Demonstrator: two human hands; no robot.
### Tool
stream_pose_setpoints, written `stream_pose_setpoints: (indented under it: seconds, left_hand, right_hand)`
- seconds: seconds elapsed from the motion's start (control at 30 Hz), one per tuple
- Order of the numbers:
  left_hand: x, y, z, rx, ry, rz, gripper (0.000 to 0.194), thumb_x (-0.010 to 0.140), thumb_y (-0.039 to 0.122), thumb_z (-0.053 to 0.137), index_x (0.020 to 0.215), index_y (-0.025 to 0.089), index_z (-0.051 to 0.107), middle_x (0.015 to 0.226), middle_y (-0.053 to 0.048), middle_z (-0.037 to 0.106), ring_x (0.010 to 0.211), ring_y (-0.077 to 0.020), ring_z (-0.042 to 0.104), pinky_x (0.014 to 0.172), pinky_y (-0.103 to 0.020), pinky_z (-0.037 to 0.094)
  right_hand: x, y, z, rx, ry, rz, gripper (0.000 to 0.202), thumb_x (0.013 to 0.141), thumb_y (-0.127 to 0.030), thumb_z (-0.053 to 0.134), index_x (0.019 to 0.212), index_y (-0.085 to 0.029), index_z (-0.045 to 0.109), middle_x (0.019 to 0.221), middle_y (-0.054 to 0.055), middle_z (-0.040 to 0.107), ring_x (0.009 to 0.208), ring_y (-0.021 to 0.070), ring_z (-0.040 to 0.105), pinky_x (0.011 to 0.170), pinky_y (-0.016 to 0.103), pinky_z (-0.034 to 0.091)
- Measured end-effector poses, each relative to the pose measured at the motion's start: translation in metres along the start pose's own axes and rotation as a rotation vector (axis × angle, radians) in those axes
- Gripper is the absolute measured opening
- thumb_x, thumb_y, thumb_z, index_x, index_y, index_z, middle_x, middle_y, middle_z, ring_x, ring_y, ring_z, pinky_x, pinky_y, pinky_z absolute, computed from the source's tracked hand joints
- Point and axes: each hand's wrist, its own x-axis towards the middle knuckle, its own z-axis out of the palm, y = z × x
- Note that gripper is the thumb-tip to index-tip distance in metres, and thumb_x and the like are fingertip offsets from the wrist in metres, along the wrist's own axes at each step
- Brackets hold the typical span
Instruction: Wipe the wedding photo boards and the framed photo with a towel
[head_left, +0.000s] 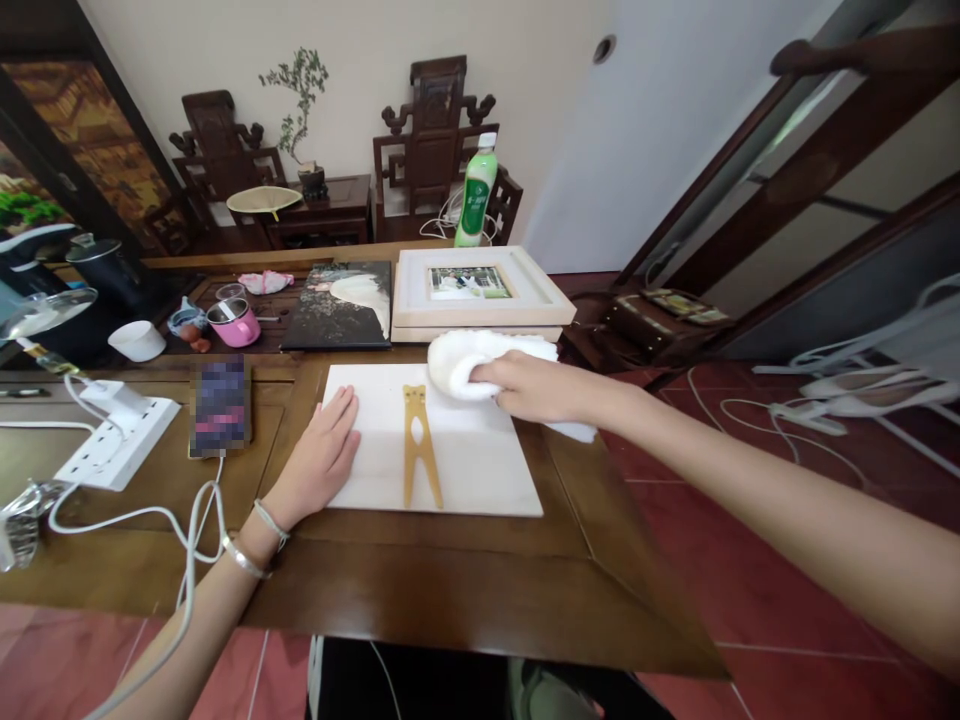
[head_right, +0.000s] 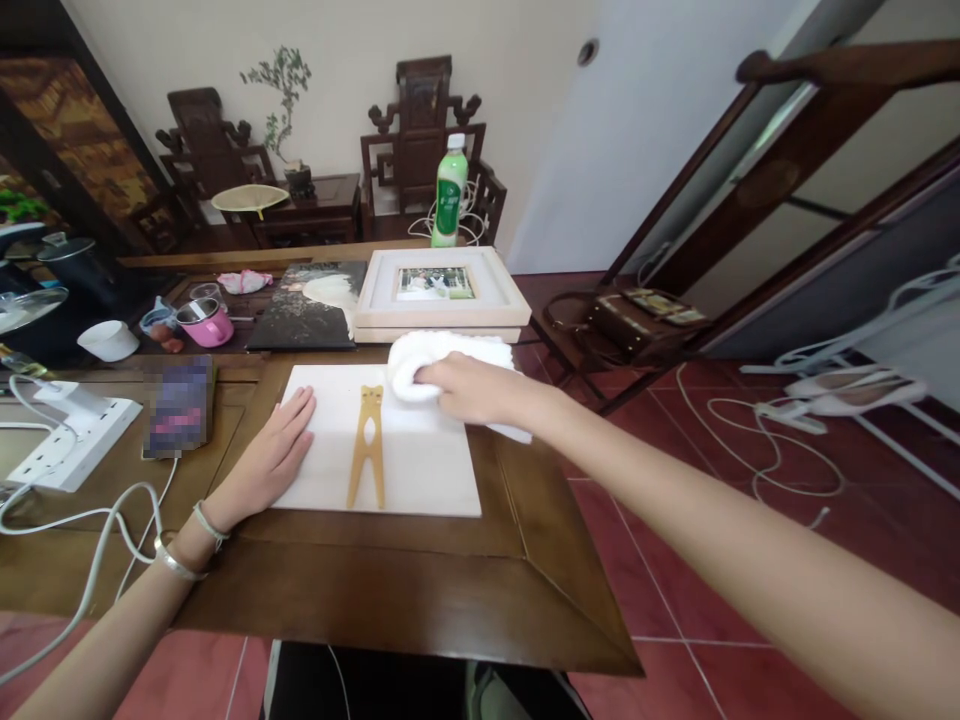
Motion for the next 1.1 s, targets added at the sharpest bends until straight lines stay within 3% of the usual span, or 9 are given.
stream_pose_setpoints:
  seconds: [0.1, 0.23, 0.33, 0.43, 0.53, 0.63, 0.73, 0.97, 1.1]
  left_hand:
    - [0.0, 0.0, 0.0, 0.006, 0.0, 0.001, 0.052, 0.1, 0.031, 0.028, 0.149, 0.013, 0.031, 0.158, -0.017, 0.027, 0.149, -0.0261, 0.018, 0.119, -0.053, 0.016]
    - [0.001, 0.001, -0.001, 0.012, -0.006, -0.012, 0.053, 0.1, 0.032, 0.028, 0.148, 0.01, 0.033, 0.158, -0.018, 0.027, 0.148, -0.0264, 0.019, 0.12, -0.052, 0.016]
    - [0.0, 0.001, -0.001, -0.005, 0.003, -0.005, 0.052, 0.1, 0.032, 0.029, 0.148, 0.014, 0.033, 0.158, -0.016, 0.028, 0.148, -0.026, 0.02, 0.119, -0.053, 0.017]
    - [0.0, 0.001, -0.001, -0.015, 0.018, 0.003, 0.051, 0.1, 0.033, 0.03, 0.149, 0.017, 0.033, 0.158, -0.015, 0.029, 0.148, -0.0258, 0.021, 0.119, -0.053, 0.017]
    - [-0.001, 0.001, 0.0, -0.016, 0.032, 0.005, 0.051, 0.1, 0.033, 0.029, 0.149, 0.017, 0.034, 0.158, -0.014, 0.03, 0.148, -0.0255, 0.021, 0.119, -0.052, 0.017]
    - [-0.001, 0.0, 0.0, -0.013, 0.031, 0.006, 0.051, 0.1, 0.033, 0.029, 0.149, 0.017, 0.033, 0.158, -0.014, 0.03, 0.148, -0.0259, 0.022, 0.119, -0.053, 0.017]
    - [0.0, 0.0, 0.0, -0.011, 0.029, 0.008, 0.051, 0.1, 0.032, 0.029, 0.149, 0.017, 0.033, 0.158, -0.015, 0.03, 0.148, -0.0262, 0.022, 0.119, -0.053, 0.017]
    - [-0.001, -0.001, 0.0, -0.007, 0.021, 0.003, 0.052, 0.1, 0.032, 0.03, 0.148, 0.014, 0.034, 0.158, -0.016, 0.029, 0.148, -0.0263, 0.022, 0.119, -0.053, 0.018]
    - [-0.001, 0.001, -0.001, -0.012, 0.026, 0.001, 0.051, 0.1, 0.032, 0.029, 0.148, 0.015, 0.035, 0.158, -0.016, 0.03, 0.148, -0.0257, 0.022, 0.119, -0.053, 0.017]
  right_hand:
    - [-0.006, -0.005, 0.018, -0.076, 0.036, -0.028, 0.051, 0.07, 0.005, 0.039, 0.11, -0.012, 0.065, 0.121, 0.019, 0.063, 0.111, 0.0302, 0.059, 0.089, 0.039, 0.047]
    - [-0.001, -0.013, 0.036, -0.159, 0.121, -0.125, 0.052, 0.067, 0.008, 0.04, 0.108, -0.009, 0.066, 0.15, 0.021, 0.04, 0.141, 0.0364, 0.031, 0.104, 0.053, 0.039]
    - [-0.009, -0.023, 0.043, -0.141, 0.112, -0.106, 0.051, 0.068, 0.008, 0.043, 0.109, -0.008, 0.067, 0.152, 0.021, 0.037, 0.143, 0.0392, 0.024, 0.107, 0.06, 0.034]
    - [-0.036, -0.044, 0.048, -0.083, 0.048, -0.09, 0.048, 0.067, 0.007, 0.047, 0.105, -0.01, 0.071, 0.152, 0.021, 0.035, 0.143, 0.0416, 0.02, 0.11, 0.063, 0.029]
    - [-0.068, -0.066, 0.055, -0.071, -0.001, -0.124, 0.046, 0.065, 0.006, 0.05, 0.097, -0.015, 0.074, 0.152, 0.018, 0.037, 0.142, 0.042, 0.022, 0.11, 0.063, 0.03]
    - [-0.084, -0.074, 0.059, -0.074, 0.012, -0.142, 0.046, 0.063, 0.006, 0.05, 0.093, -0.018, 0.075, 0.151, 0.015, 0.039, 0.142, 0.0396, 0.025, 0.11, 0.06, 0.033]
    - [-0.074, -0.063, 0.057, -0.066, 0.027, -0.148, 0.049, 0.065, 0.007, 0.047, 0.097, -0.018, 0.074, 0.152, 0.013, 0.039, 0.143, 0.0369, 0.022, 0.111, 0.059, 0.033]
    - [-0.009, -0.007, 0.042, -0.123, 0.121, -0.161, 0.052, 0.064, 0.011, 0.044, 0.105, -0.008, 0.07, 0.153, 0.02, 0.035, 0.144, 0.0362, 0.02, 0.112, 0.058, 0.031]
    - [0.0, -0.002, 0.04, -0.129, 0.139, -0.141, 0.054, 0.065, 0.011, 0.043, 0.109, -0.007, 0.068, 0.152, 0.021, 0.036, 0.143, 0.0369, 0.023, 0.111, 0.058, 0.031]
